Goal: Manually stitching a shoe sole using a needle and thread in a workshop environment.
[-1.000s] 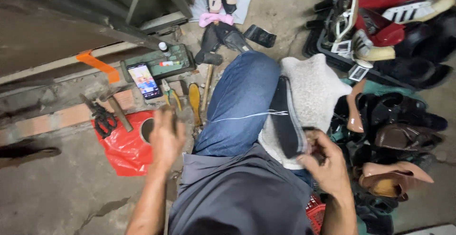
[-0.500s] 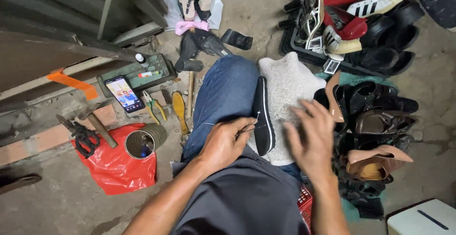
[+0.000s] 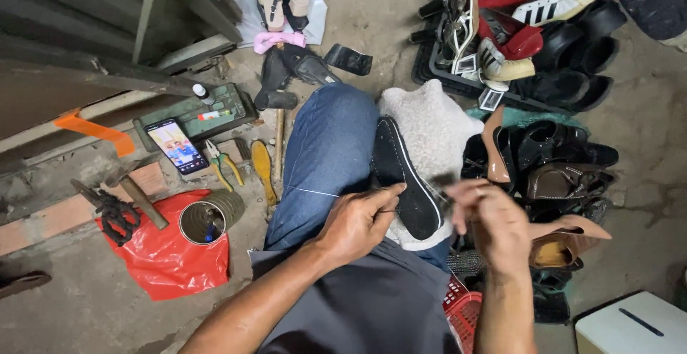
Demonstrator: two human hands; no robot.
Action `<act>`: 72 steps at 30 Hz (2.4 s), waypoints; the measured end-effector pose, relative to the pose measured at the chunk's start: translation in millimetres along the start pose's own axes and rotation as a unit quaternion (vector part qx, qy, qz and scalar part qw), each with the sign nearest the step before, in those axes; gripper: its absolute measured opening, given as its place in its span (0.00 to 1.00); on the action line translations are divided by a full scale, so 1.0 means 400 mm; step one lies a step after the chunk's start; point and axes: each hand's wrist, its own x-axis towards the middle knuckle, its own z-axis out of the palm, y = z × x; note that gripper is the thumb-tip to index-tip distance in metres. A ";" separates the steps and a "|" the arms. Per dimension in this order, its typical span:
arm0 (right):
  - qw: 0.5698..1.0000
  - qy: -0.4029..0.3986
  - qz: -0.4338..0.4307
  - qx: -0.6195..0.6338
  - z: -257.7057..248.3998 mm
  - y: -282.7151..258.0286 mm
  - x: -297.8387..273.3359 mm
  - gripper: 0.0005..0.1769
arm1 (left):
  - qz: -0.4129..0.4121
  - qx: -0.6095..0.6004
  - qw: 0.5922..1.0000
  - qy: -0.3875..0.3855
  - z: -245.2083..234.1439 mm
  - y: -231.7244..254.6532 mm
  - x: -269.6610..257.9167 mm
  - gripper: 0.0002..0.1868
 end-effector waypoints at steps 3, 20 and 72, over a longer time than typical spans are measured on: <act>0.957 -0.109 0.061 -0.261 0.059 -0.075 0.004 0.38 | 0.006 0.001 1.000 -0.005 0.001 0.004 0.006 0.18; 0.931 -0.039 -0.006 -0.362 0.058 0.000 -0.068 0.25 | 0.015 0.044 0.999 -0.013 0.024 0.016 0.037 0.18; 0.848 0.010 -0.076 -0.524 0.277 -0.111 0.008 0.13 | 0.098 0.229 0.950 -0.188 -0.154 0.011 0.129 0.20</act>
